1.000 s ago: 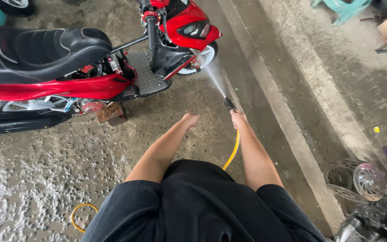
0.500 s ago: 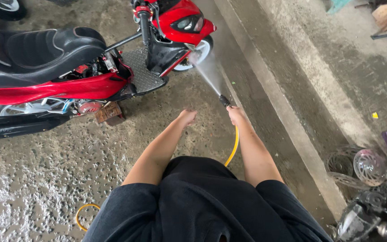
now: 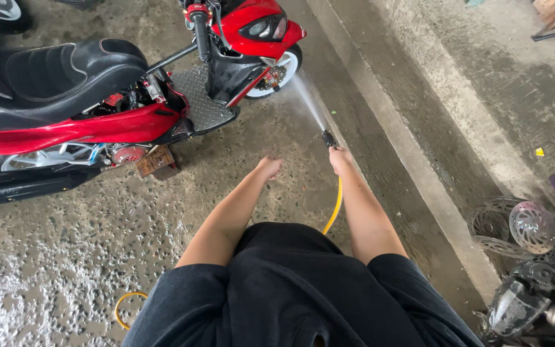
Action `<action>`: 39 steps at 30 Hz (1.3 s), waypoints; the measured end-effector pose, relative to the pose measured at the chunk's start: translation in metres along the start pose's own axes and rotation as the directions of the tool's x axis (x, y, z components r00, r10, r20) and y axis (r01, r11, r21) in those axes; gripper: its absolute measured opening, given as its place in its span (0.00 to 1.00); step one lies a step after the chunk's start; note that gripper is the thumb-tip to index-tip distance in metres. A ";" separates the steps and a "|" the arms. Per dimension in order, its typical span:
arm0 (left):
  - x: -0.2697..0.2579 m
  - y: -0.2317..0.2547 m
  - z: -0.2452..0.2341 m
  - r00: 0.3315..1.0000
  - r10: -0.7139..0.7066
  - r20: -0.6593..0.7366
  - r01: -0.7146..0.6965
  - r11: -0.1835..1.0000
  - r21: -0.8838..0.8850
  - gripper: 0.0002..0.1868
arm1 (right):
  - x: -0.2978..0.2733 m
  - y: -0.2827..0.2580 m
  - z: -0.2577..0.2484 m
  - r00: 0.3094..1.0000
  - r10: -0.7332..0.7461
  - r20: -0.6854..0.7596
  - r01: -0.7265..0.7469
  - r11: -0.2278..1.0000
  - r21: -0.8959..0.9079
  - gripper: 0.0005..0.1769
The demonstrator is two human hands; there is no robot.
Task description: The person washes several motorcycles by hand and with a water hose, spraying down the wheels, engines, and fairings.
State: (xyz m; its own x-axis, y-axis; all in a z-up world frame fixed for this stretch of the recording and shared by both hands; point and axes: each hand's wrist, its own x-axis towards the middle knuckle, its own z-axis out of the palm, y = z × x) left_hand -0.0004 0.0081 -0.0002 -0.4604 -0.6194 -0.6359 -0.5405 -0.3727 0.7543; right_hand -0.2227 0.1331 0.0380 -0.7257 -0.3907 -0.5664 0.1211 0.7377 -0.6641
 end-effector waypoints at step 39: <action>-0.003 0.040 -0.011 0.997 -0.003 0.083 0.017 0.985 -0.173 0.15 | -0.023 -0.029 0.015 0.996 -0.054 0.078 0.046 0.994 0.101 0.16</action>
State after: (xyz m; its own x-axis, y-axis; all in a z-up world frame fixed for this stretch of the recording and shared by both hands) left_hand -0.0131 -0.0123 0.0335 -0.5155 -0.5590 -0.6495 -0.4185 -0.4971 0.7601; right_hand -0.1989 0.1126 0.0631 -0.6764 -0.4718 -0.5656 0.1550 0.6595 -0.7355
